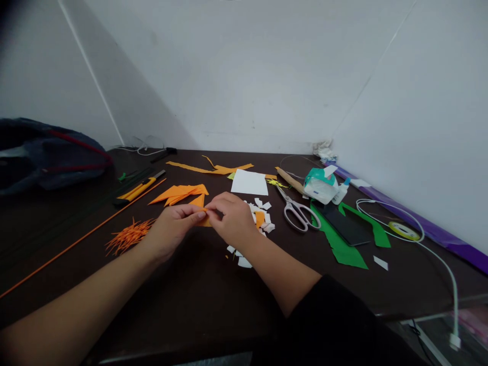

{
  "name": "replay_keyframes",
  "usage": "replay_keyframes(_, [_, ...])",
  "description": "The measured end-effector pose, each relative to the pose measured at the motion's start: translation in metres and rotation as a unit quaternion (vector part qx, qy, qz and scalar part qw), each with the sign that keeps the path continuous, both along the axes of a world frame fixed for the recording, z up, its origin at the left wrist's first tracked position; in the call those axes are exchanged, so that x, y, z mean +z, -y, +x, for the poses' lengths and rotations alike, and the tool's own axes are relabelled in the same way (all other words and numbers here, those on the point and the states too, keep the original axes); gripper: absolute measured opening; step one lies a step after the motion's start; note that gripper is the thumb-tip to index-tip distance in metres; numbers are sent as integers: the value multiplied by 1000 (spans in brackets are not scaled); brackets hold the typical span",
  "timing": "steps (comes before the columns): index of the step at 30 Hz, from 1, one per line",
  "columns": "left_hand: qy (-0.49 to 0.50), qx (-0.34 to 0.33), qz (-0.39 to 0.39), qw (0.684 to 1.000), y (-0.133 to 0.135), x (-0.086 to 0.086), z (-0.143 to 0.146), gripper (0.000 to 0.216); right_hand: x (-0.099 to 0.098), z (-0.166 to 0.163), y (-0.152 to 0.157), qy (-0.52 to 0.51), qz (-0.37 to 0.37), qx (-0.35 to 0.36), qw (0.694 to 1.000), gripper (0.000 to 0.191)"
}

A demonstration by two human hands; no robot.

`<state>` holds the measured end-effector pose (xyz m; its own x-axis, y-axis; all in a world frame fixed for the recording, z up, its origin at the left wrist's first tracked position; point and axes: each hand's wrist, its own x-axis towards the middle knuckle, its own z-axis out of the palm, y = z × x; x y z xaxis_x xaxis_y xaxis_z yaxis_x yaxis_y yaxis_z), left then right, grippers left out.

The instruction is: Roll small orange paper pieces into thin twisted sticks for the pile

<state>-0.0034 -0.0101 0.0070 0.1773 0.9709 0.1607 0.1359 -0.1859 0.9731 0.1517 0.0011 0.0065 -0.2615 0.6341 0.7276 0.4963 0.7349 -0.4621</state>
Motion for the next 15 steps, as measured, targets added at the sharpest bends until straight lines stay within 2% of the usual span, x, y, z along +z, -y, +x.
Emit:
replay_keyframes(3, [-23, 6, 13, 1000, 1, 1, 0, 15, 0, -1, 0, -19, -51, 3, 999, 12])
replay_keyframes(6, [8, -19, 6, 1000, 2, 1, 0, 15, 0, -2, 0, -51, -113, 17, 992, 10])
replay_keyframes(11, [69, -48, -27, 996, 0, -4, 0, 12, -2, -3, -2, -121, -217, 58, 967, 9])
replay_keyframes(15, [64, -41, -32, 997, -1, -6, 1, 12, -6, -3, -4, -139, -271, 79, 949, 8])
